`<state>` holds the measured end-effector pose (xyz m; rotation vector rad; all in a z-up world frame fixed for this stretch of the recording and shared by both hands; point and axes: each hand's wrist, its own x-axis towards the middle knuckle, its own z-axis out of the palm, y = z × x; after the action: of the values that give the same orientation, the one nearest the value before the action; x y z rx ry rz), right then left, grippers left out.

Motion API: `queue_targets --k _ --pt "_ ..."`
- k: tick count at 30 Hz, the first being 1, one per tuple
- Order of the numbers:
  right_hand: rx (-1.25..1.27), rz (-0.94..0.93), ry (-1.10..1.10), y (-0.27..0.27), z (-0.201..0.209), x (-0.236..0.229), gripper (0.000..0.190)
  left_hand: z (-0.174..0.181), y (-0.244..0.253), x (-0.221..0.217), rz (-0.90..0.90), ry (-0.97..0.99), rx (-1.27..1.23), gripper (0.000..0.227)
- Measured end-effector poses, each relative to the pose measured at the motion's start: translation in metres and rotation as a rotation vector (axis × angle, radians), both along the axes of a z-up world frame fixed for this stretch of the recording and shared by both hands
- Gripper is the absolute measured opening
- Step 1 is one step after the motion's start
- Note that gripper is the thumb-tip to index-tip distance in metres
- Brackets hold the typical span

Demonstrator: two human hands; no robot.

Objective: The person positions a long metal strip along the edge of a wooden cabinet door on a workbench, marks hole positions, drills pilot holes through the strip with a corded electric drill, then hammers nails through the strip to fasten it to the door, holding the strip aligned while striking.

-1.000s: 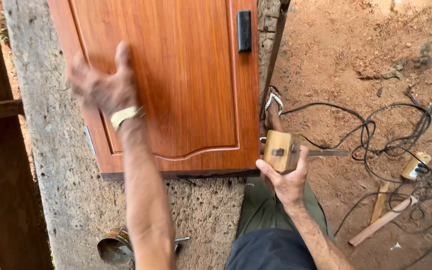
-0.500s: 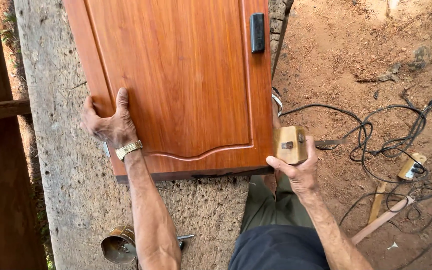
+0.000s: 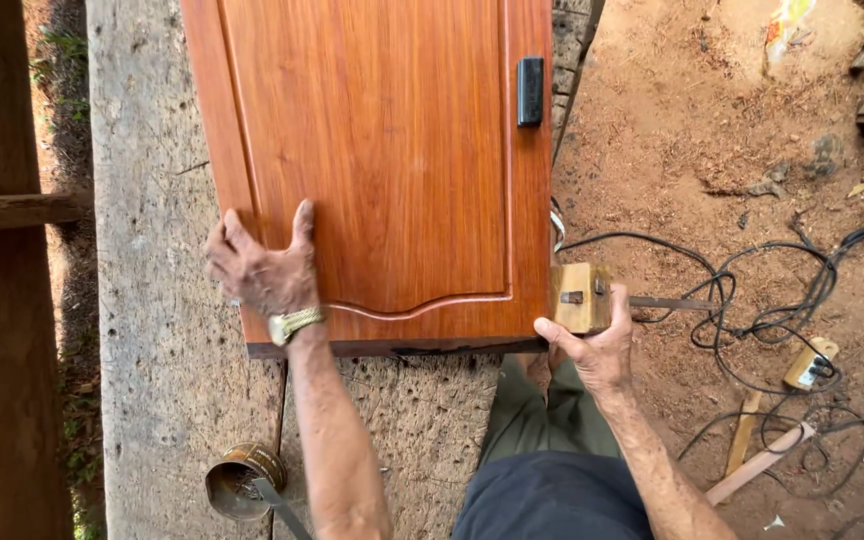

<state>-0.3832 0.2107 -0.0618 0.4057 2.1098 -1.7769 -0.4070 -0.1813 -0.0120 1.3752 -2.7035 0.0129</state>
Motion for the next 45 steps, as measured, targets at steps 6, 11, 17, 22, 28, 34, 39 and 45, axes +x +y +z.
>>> queue_targets --k 6,11,17,22,28,34,39,45 --pt "-0.173 -0.021 -0.089 0.0 0.001 -0.006 0.069 -0.07 -0.069 0.055 -0.34 0.342 -0.19 0.098" --pt "-0.236 -0.043 -0.081 0.001 -0.009 -0.003 0.069 -0.018 -0.037 0.031 -0.192 0.508 0.076 0.098" --pt "-0.147 0.041 -0.065 0.009 0.014 -0.007 0.07 0.005 -0.032 0.046 -0.096 0.404 0.165 0.088" --pt "-0.289 0.028 0.031 0.001 -0.004 -0.008 0.073 -0.002 -0.045 0.065 -0.197 0.429 0.124 0.082" --pt "-0.152 0.032 0.046 0.009 -0.017 -0.015 0.078 -0.011 -0.03 0.05 -0.244 0.36 0.062 0.084" --pt "-0.009 0.2 0.038 0.018 -0.014 -0.02 0.084 -0.048 0.019 0.033 -0.606 0.303 -0.321 0.057" --pt "0.051 0.263 0.093 0.016 -0.005 -0.03 0.086 -0.024 0.112 -0.07 -1.121 0.26 0.215 0.09" --pt "0.088 0.201 0.063 0.01 0.003 -0.023 0.079 -0.031 0.117 -0.182 -1.321 0.23 0.391 0.098"
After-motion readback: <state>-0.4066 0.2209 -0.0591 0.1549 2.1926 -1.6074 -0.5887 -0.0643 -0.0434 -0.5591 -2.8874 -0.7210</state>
